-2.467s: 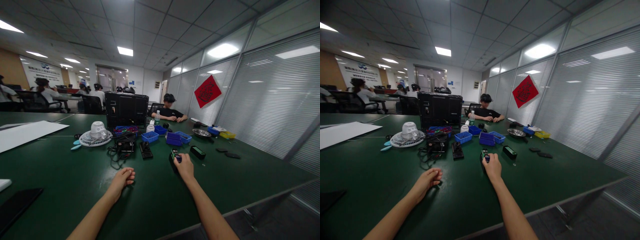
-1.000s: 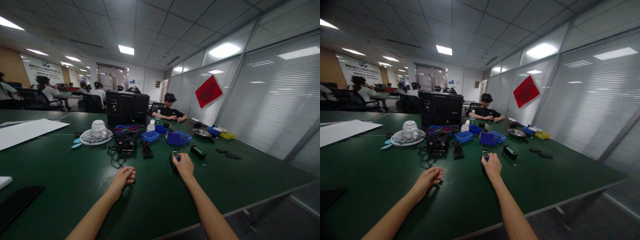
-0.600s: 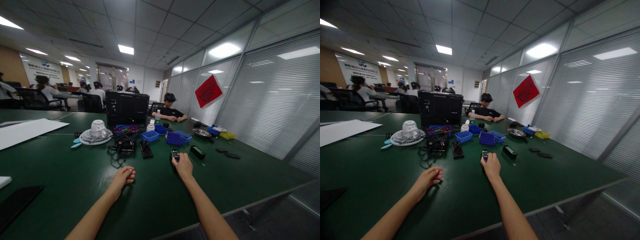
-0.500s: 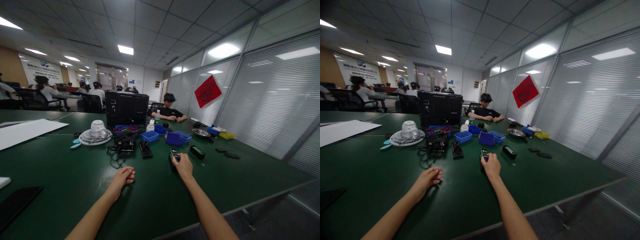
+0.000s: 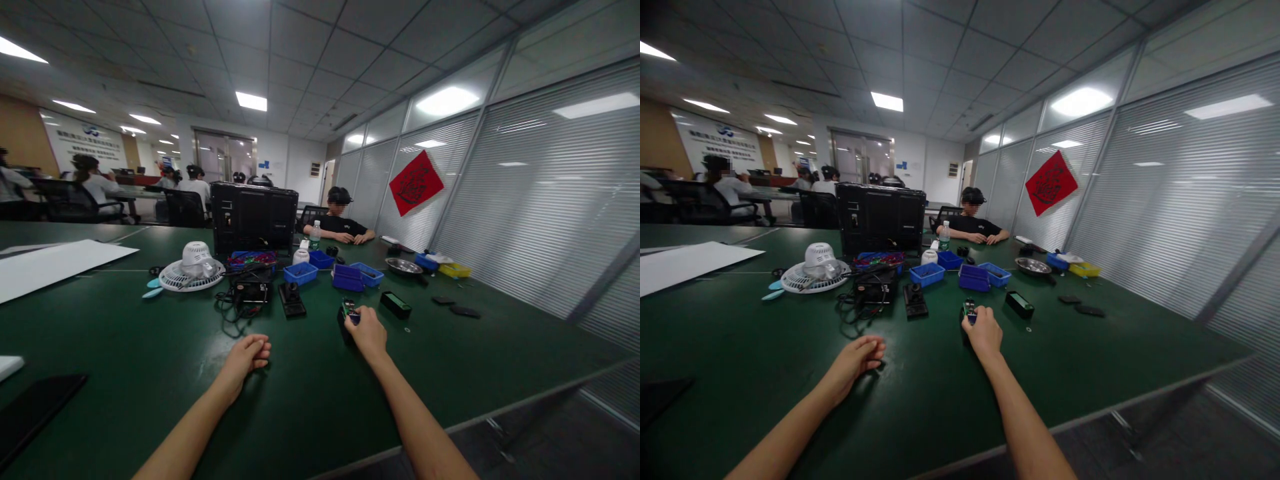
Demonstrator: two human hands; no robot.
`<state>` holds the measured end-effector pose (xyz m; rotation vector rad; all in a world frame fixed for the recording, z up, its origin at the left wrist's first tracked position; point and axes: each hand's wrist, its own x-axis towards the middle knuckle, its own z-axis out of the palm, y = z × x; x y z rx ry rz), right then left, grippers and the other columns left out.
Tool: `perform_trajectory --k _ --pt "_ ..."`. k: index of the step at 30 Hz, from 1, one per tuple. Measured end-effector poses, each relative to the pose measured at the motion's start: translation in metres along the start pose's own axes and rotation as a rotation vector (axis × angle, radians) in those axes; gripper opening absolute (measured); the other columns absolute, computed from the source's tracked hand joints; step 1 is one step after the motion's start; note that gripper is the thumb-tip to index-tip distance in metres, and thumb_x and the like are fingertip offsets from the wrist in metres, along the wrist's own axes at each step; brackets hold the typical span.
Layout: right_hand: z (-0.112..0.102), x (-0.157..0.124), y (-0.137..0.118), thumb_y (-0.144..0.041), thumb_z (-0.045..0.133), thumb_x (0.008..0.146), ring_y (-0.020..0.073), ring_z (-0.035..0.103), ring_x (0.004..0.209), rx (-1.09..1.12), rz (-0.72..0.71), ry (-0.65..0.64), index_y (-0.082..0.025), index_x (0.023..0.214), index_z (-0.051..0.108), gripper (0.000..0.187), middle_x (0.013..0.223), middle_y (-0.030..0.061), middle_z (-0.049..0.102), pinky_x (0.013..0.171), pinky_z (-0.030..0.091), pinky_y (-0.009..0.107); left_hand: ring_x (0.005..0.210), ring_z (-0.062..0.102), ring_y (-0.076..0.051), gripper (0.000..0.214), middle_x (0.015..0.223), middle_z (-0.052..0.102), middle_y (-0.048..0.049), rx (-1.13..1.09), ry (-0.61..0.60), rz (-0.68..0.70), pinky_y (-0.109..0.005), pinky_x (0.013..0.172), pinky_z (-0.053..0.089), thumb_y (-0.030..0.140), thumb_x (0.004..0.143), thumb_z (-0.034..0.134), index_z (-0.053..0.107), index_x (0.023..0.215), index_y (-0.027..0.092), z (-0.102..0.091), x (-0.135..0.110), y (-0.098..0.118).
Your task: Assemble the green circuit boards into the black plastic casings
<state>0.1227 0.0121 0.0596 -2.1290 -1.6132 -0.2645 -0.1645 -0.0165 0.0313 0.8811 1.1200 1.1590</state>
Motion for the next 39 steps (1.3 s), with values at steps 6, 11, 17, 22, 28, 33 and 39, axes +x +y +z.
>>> perform_trajectory --k 6,11,17,22,28,33,39 --pt "0.000 -0.004 -0.005 -0.041 0.045 0.081 0.0227 0.050 0.092 -0.130 -0.109 0.043 -0.018 0.097 0.050 0.028 0.097 0.0096 0.052 0.065 0.040 0.028 0.060 0.059 -0.009 0.009 0.074 0.063 -0.0052 -0.009 0.016 -0.007 -0.019 0.054 0.048 0.016 0.074 0.057 0.059 0.081 0.013 0.002 -0.002 0.002" --pt "0.006 -0.003 0.001 -0.046 0.049 0.078 0.0211 0.056 0.085 -0.004 -0.066 -0.042 -0.019 0.105 0.044 0.038 0.107 0.0104 0.049 0.060 0.041 0.027 0.062 0.059 -0.010 0.012 0.075 0.063 -0.0046 0.020 0.030 0.012 -0.020 0.056 0.047 0.019 0.072 0.057 0.059 0.082 0.013 0.003 -0.002 0.000" --pt "0.006 -0.002 0.003 -0.034 0.055 0.074 0.0178 0.061 0.079 0.288 -0.046 -0.171 -0.021 0.102 0.039 0.034 0.095 0.0054 0.059 0.064 0.043 0.025 0.081 0.061 -0.018 0.034 0.094 0.066 -0.0085 0.393 -0.012 0.113 -0.026 0.067 0.048 0.023 0.061 0.064 0.061 0.094 0.015 0.019 0.005 -0.007" --pt "0.007 -0.011 -0.007 -0.032 0.058 0.071 0.0168 0.062 0.076 0.442 -0.062 -0.177 -0.022 0.095 0.040 0.032 0.087 0.0031 0.062 0.064 0.043 0.024 0.125 0.037 -0.026 0.094 0.137 0.039 -0.0132 0.734 -0.147 0.451 -0.035 0.103 0.027 0.030 0.051 0.073 0.032 0.135 0.016 0.061 0.015 -0.020" --pt "0.006 -0.029 -0.021 -0.029 0.055 0.073 0.0166 0.061 0.075 0.471 -0.169 -0.156 -0.021 0.095 0.040 0.028 0.085 0.0029 0.061 0.066 0.042 0.023 0.134 0.010 -0.029 0.120 0.146 0.009 -0.0211 0.917 -0.159 0.523 -0.038 0.108 0.017 0.040 0.046 0.074 0.009 0.139 0.004 0.105 0.038 -0.039" --pt "-0.003 -0.038 -0.029 -0.027 0.052 0.073 0.0161 0.058 0.081 0.395 -0.265 -0.145 -0.021 0.096 0.046 0.025 0.091 0.0032 0.061 0.071 0.041 0.024 0.130 0.026 -0.029 0.109 0.141 0.027 -0.0190 0.898 -0.178 0.595 -0.038 0.106 0.022 0.035 0.052 0.069 0.010 0.140 0.008 0.112 0.048 -0.046" --pt "-0.014 -0.034 -0.033 -0.025 0.052 0.072 0.0183 0.054 0.085 0.267 -0.326 -0.078 -0.020 0.086 0.054 0.015 0.087 0.0042 0.061 0.077 0.039 0.026 0.125 0.033 -0.030 0.104 0.139 0.030 -0.0187 0.889 -0.142 0.591 -0.036 0.103 0.026 0.038 0.056 0.065 0.011 0.139 0.006 0.111 0.044 -0.043"
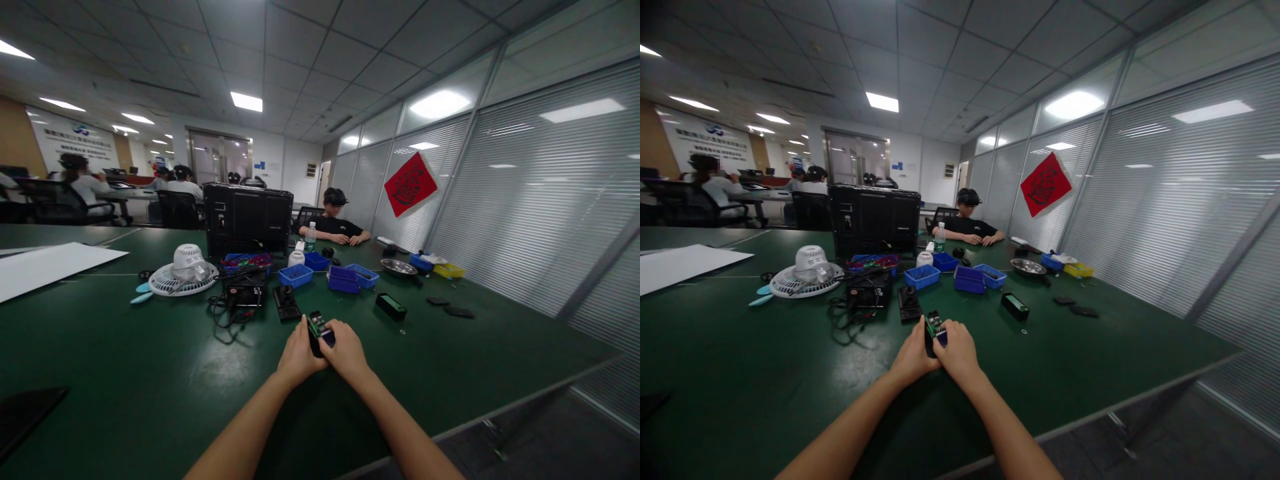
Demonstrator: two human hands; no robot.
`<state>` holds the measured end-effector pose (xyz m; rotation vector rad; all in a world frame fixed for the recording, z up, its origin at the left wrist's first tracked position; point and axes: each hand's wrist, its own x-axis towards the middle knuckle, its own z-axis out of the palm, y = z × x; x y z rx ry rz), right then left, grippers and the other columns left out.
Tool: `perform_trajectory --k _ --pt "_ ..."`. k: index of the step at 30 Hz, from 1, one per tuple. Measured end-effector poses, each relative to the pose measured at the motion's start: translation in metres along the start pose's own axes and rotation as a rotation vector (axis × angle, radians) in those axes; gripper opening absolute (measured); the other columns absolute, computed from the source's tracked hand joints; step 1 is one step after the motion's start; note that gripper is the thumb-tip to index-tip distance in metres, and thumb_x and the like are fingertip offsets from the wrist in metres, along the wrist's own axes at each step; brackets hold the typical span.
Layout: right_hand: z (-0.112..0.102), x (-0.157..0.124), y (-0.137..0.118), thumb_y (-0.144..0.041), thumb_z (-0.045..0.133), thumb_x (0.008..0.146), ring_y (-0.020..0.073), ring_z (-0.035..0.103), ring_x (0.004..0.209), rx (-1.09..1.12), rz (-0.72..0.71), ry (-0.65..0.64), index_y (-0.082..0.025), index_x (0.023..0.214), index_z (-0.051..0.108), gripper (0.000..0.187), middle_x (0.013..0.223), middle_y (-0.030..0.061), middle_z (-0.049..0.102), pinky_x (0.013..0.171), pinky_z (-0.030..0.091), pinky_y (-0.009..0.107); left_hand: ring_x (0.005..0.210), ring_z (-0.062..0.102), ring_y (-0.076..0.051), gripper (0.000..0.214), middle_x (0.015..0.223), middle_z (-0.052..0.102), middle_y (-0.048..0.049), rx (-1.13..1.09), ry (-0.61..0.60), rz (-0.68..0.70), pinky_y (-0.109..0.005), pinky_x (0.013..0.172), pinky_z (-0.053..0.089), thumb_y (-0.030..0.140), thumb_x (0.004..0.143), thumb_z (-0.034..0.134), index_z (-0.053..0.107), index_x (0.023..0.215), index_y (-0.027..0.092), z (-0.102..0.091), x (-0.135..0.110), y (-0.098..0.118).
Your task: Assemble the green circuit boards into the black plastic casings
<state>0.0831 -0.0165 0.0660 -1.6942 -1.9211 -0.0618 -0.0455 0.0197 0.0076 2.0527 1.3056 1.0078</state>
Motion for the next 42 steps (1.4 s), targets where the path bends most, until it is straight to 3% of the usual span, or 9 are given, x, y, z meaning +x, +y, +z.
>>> perform_trajectory --k 6,19,23,26,29,32,37,39,42 --pt "-0.002 0.005 0.001 -0.026 0.052 0.073 0.0178 0.056 0.084 0.069 0.059 -0.011 -0.020 0.087 0.056 0.016 0.086 0.0038 0.062 0.074 0.040 0.024 0.125 0.033 -0.030 0.108 0.141 0.026 -0.0168 0.005 0.014 0.012 -0.036 0.102 0.028 0.043 0.055 0.067 0.009 0.140 0.008 0.000 0.000 0.000" --pt "-0.004 0.012 -0.003 -0.026 0.055 0.073 0.0193 0.055 0.087 -0.024 -0.008 -0.136 -0.018 0.092 0.059 0.020 0.090 0.0059 0.063 0.079 0.038 0.027 0.122 0.037 -0.030 0.107 0.137 0.032 -0.0164 0.026 0.018 -0.003 -0.035 0.099 0.032 0.040 0.056 0.065 0.006 0.140 0.010 -0.001 0.000 0.000" --pt "-0.004 0.010 0.003 -0.031 0.061 0.069 0.0197 0.055 0.094 0.116 0.045 -0.151 -0.016 0.113 0.052 0.047 0.101 0.0070 0.061 0.083 0.039 0.028 0.124 0.035 -0.029 0.109 0.138 0.031 -0.0152 0.057 0.047 -0.004 -0.036 0.100 0.031 0.039 0.054 0.065 0.004 0.140 0.012 0.001 0.001 -0.003" --pt "0.000 0.002 0.006 -0.040 0.065 0.064 0.0233 0.052 0.101 0.156 0.116 -0.107 -0.012 0.122 0.044 0.068 0.109 0.0111 0.056 0.087 0.039 0.032 0.125 0.033 -0.028 0.105 0.140 0.028 -0.0160 0.067 0.076 -0.001 -0.035 0.101 0.030 0.034 0.057 0.063 0.004 0.140 0.011 0.002 0.001 -0.005" --pt "0.007 -0.007 0.005 -0.040 0.062 0.066 0.0248 0.052 0.098 0.116 0.156 -0.040 -0.014 0.103 0.057 0.046 0.102 0.0114 0.057 0.084 0.040 0.033 0.126 0.032 -0.028 0.103 0.140 0.027 -0.0169 0.059 0.091 0.004 -0.035 0.102 0.029 0.033 0.057 0.062 0.004 0.140 0.009 0.003 0.001 -0.006" --pt "0.012 -0.011 0.004 -0.033 0.057 0.070 0.0227 0.054 0.091 0.135 0.128 0.072 -0.018 0.086 0.059 0.022 0.093 0.0089 0.059 0.079 0.042 0.032 0.127 0.031 -0.028 0.103 0.140 0.027 -0.0166 0.044 0.099 0.008 -0.035 0.103 0.028 0.034 0.058 0.062 0.005 0.140 0.010 0.003 0.001 -0.006" --pt "0.008 0.000 0.009 -0.035 0.048 0.078 0.0188 0.058 0.079 0.385 0.123 0.237 -0.017 0.103 0.052 0.031 0.090 0.0059 0.061 0.071 0.047 0.032 0.126 0.031 -0.028 0.112 0.138 0.029 -0.0166 0.037 0.092 -0.014 -0.035 0.102 0.028 0.039 0.052 0.068 0.005 0.140 0.010 0.003 0.002 -0.006" --pt "-0.001 0.007 0.013 -0.033 0.048 0.080 0.0187 0.058 0.080 0.389 0.054 0.245 -0.018 0.108 0.048 0.032 0.092 0.0056 0.060 0.071 0.049 0.034 0.126 0.031 -0.029 0.113 0.138 0.029 -0.0165 0.032 0.079 -0.021 -0.035 0.102 0.028 0.039 0.051 0.069 0.006 0.140 0.010 0.002 0.003 -0.006" --pt "-0.019 0.015 0.019 -0.022 0.048 0.081 0.0202 0.052 0.101 0.212 -0.286 0.183 -0.019 0.111 0.049 0.030 0.112 0.0095 0.054 0.084 0.045 0.037 0.126 0.031 -0.029 0.113 0.139 0.029 -0.0165 0.021 0.053 -0.011 -0.036 0.102 0.028 0.039 0.051 0.070 0.006 0.140 0.010 0.000 0.003 -0.007"
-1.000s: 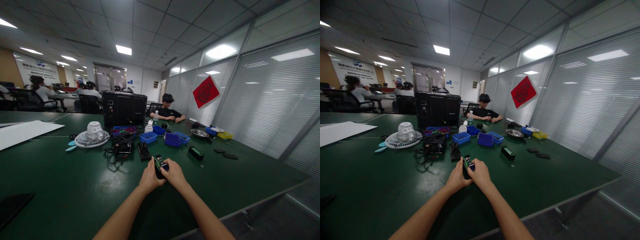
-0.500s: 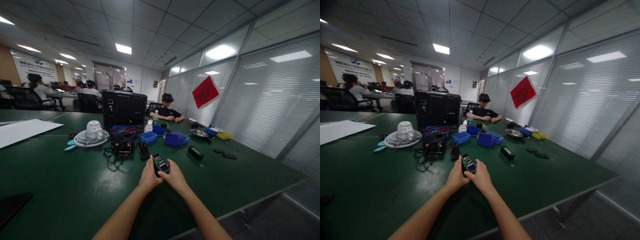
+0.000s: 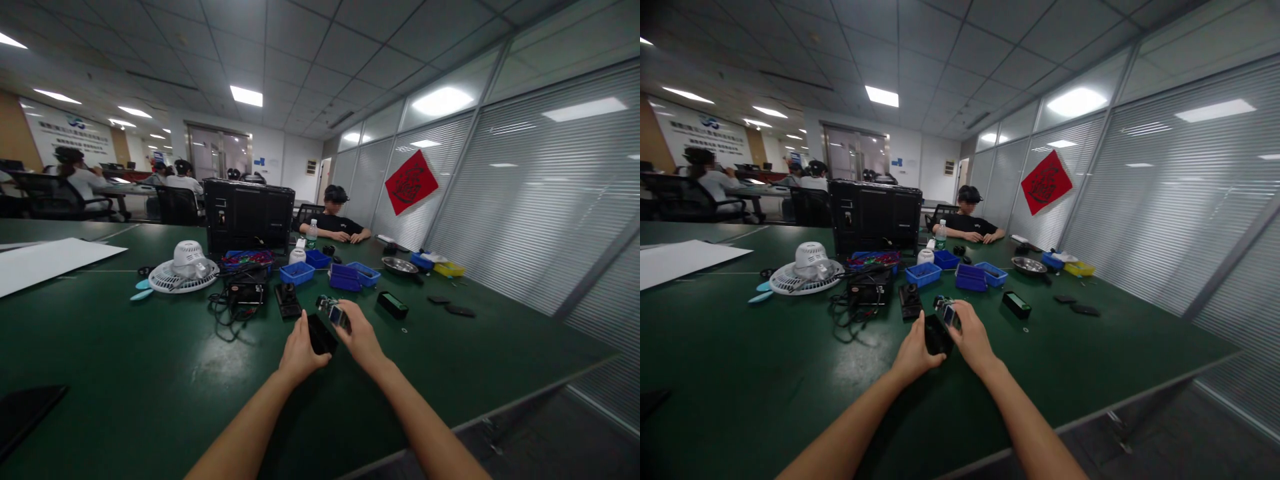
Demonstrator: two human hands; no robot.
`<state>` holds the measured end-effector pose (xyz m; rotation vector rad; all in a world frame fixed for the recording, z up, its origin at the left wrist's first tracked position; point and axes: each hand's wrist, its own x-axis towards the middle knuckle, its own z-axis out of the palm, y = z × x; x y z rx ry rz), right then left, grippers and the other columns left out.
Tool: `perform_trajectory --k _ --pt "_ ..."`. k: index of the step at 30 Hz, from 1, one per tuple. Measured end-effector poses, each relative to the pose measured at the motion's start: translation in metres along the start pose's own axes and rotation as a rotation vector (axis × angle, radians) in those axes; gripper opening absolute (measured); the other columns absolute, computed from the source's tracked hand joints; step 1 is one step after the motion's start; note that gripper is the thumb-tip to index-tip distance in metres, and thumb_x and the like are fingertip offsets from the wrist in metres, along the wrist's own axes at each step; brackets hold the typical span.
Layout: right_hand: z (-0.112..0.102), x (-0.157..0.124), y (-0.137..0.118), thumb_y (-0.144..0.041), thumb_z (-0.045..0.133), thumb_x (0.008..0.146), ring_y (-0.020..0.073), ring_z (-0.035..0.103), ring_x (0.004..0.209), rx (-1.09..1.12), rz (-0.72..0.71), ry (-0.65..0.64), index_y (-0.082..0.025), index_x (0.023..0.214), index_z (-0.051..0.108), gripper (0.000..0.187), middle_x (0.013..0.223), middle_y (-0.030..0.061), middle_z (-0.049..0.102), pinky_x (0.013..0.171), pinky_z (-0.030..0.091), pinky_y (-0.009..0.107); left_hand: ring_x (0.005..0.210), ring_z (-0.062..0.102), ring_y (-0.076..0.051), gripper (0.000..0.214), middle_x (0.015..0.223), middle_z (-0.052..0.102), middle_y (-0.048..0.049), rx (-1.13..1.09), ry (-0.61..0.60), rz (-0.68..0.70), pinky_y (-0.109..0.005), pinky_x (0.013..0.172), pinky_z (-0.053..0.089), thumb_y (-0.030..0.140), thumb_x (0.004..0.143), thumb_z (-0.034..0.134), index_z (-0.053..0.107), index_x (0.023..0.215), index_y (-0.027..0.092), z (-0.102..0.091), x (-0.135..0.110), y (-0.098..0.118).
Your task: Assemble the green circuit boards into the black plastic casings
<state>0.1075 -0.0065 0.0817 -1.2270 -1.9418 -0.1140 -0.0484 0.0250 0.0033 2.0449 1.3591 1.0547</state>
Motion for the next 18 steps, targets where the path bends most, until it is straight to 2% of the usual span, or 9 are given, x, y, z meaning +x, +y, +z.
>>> perform_trajectory --k 2,4,7,9,11,14,16,18 --pt "-0.009 0.005 0.004 -0.016 0.044 0.083 0.0203 0.047 0.107 -0.125 -0.269 -0.136 -0.021 0.113 0.050 0.031 0.122 0.0106 0.048 0.086 0.044 0.037 0.126 0.033 -0.029 0.113 0.139 0.030 -0.0166 -0.008 -0.019 0.018 -0.036 0.101 0.029 0.040 0.051 0.069 0.006 0.140 0.009 -0.001 0.000 -0.001" --pt "-0.014 0.007 0.007 -0.013 0.041 0.085 0.0202 0.047 0.104 -0.243 -0.475 -0.253 -0.022 0.115 0.050 0.033 0.124 0.0111 0.048 0.083 0.046 0.037 0.125 0.034 -0.029 0.113 0.139 0.031 -0.0163 -0.022 -0.036 0.032 -0.037 0.101 0.030 0.040 0.051 0.069 0.007 0.140 0.010 -0.001 0.000 -0.003" --pt "-0.013 0.007 0.013 -0.013 0.040 0.086 0.0210 0.049 0.100 -0.366 -0.666 -0.355 -0.020 0.116 0.051 0.033 0.123 0.0119 0.050 0.082 0.046 0.039 0.124 0.036 -0.029 0.113 0.139 0.032 -0.0158 -0.030 -0.047 0.030 -0.038 0.100 0.031 0.040 0.050 0.070 0.007 0.140 0.011 0.001 0.001 -0.005" --pt "-0.009 0.003 0.014 -0.013 0.039 0.086 0.0214 0.049 0.102 -0.401 -0.722 -0.402 -0.020 0.116 0.051 0.033 0.123 0.0111 0.050 0.086 0.044 0.040 0.124 0.037 -0.029 0.114 0.138 0.032 -0.0163 -0.020 -0.040 0.033 -0.038 0.100 0.031 0.041 0.051 0.069 0.006 0.140 0.010 0.003 0.002 -0.007" --pt "-0.006 -0.002 0.013 -0.012 0.039 0.086 0.0218 0.047 0.105 -0.392 -0.713 -0.444 -0.021 0.117 0.051 0.035 0.125 0.0095 0.050 0.089 0.042 0.041 0.124 0.036 -0.029 0.112 0.138 0.032 -0.0173 -0.003 -0.032 0.042 -0.038 0.101 0.031 0.042 0.052 0.068 0.006 0.140 0.008 0.005 0.003 -0.008" --pt "-0.007 -0.010 0.008 -0.010 0.042 0.081 0.0225 0.041 0.115 -0.299 -0.584 -0.473 -0.025 0.123 0.046 0.045 0.131 0.0072 0.045 0.093 0.039 0.042 0.125 0.034 -0.028 0.110 0.139 0.031 -0.0180 0.019 -0.022 0.049 -0.037 0.101 0.031 0.044 0.054 0.066 0.006 0.139 0.007 0.006 0.003 -0.010" --pt "-0.008 -0.012 0.003 -0.006 0.041 0.076 0.0215 0.038 0.119 -0.213 -0.432 -0.424 -0.025 0.127 0.043 0.054 0.133 0.0072 0.042 0.095 0.036 0.042 0.126 0.034 -0.028 0.111 0.139 0.031 -0.0173 0.027 -0.013 0.047 -0.036 0.101 0.031 0.044 0.054 0.066 0.006 0.140 0.007 0.006 0.003 -0.009" --pt "-0.008 -0.009 -0.001 -0.006 0.039 0.075 0.0198 0.043 0.114 -0.148 -0.207 -0.301 -0.021 0.125 0.045 0.052 0.126 0.0090 0.048 0.094 0.037 0.040 0.126 0.033 -0.028 0.112 0.139 0.030 -0.0163 0.031 -0.011 0.037 -0.035 0.101 0.031 0.043 0.053 0.067 0.006 0.140 0.009 0.005 0.001 -0.007"
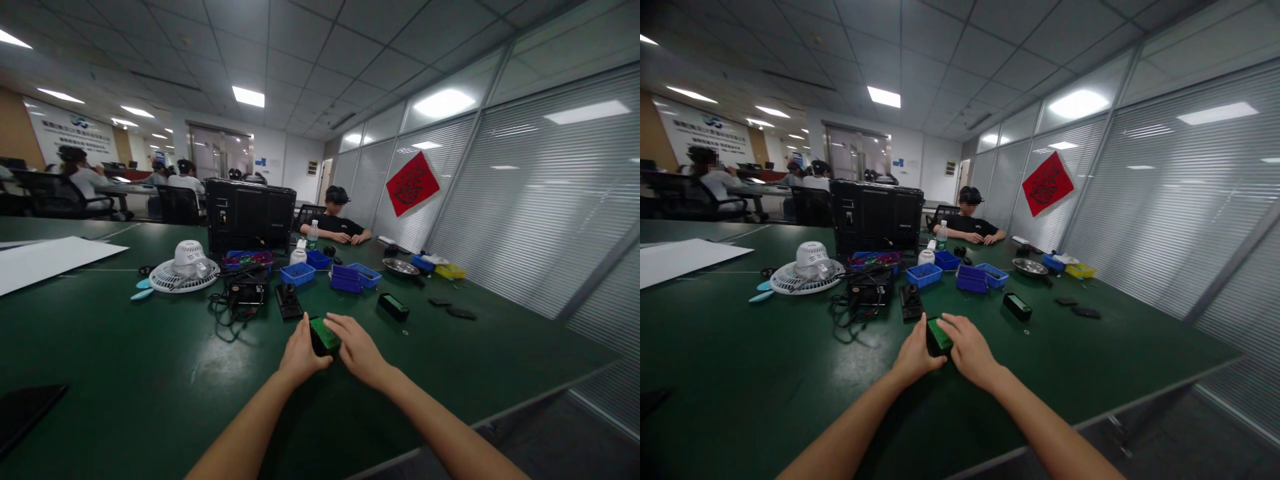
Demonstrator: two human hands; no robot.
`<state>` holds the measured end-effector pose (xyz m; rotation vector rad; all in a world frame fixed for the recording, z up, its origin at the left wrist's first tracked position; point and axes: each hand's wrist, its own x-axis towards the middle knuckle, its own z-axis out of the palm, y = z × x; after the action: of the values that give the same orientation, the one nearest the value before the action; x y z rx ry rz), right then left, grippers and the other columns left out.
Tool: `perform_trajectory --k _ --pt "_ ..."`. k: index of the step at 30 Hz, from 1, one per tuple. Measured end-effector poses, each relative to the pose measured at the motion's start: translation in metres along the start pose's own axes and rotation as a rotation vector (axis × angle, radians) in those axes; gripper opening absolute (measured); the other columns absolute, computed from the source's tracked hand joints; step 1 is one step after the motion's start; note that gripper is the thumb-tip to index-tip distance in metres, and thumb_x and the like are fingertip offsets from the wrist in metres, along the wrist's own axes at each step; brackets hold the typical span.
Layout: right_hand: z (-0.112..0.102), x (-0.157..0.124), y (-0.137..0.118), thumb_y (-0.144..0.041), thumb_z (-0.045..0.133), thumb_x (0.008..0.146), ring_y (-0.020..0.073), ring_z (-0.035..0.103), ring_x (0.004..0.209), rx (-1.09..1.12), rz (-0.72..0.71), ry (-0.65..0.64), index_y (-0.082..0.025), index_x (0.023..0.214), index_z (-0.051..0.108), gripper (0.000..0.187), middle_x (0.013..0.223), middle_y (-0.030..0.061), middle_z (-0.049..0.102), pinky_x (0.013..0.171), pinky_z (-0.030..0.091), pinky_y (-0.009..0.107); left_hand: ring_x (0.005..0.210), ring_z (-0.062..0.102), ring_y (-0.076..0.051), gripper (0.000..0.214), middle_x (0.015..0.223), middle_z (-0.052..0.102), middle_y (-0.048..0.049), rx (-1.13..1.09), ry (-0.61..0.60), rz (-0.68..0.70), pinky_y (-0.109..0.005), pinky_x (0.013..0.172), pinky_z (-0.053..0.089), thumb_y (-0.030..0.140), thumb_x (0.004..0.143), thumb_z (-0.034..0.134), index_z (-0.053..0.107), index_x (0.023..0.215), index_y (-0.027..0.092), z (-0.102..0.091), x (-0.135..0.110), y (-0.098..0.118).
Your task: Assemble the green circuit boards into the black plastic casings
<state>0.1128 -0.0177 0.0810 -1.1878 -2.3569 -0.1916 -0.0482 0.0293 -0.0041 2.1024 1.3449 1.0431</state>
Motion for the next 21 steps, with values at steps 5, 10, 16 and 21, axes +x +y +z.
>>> perform_trajectory --k 5,10,16,21 --pt "0.006 0.019 -0.009 -0.025 0.046 0.080 0.0187 0.054 0.087 0.057 0.437 0.031 -0.017 0.102 0.058 0.027 0.090 0.0071 0.060 0.080 0.043 0.033 0.128 0.029 -0.028 0.112 0.141 0.027 -0.0144 -0.016 -0.006 -0.018 -0.036 0.103 0.027 0.040 0.052 0.069 0.006 0.140 0.012 -0.004 -0.003 0.006" --pt "0.021 0.022 -0.019 -0.032 0.048 0.080 0.0202 0.052 0.090 -0.042 0.427 -0.052 -0.021 0.089 0.062 0.020 0.093 0.0073 0.059 0.076 0.042 0.032 0.121 0.039 -0.030 0.111 0.136 0.036 -0.0168 -0.054 -0.028 -0.012 -0.037 0.099 0.031 0.041 0.052 0.068 0.007 0.140 0.010 -0.009 -0.003 0.009" --pt "0.041 0.007 -0.019 -0.036 0.054 0.075 0.0229 0.053 0.089 -0.153 0.507 -0.143 -0.022 0.110 0.054 0.038 0.098 0.0103 0.057 0.069 0.042 0.033 0.111 0.049 -0.027 0.096 0.121 0.053 -0.0164 -0.040 -0.086 0.027 -0.036 0.097 0.031 0.028 0.060 0.061 0.011 0.140 0.007 -0.009 -0.003 0.006" --pt "0.044 -0.003 0.014 -0.027 0.048 0.078 0.0232 0.053 0.090 -0.211 0.576 -0.100 -0.020 0.117 0.047 0.040 0.098 0.0118 0.057 0.069 0.042 0.032 0.118 0.042 -0.023 0.094 0.128 0.048 -0.0119 -0.051 -0.074 0.012 -0.033 0.101 0.028 0.025 0.059 0.061 0.015 0.140 0.013 -0.009 -0.004 0.003"
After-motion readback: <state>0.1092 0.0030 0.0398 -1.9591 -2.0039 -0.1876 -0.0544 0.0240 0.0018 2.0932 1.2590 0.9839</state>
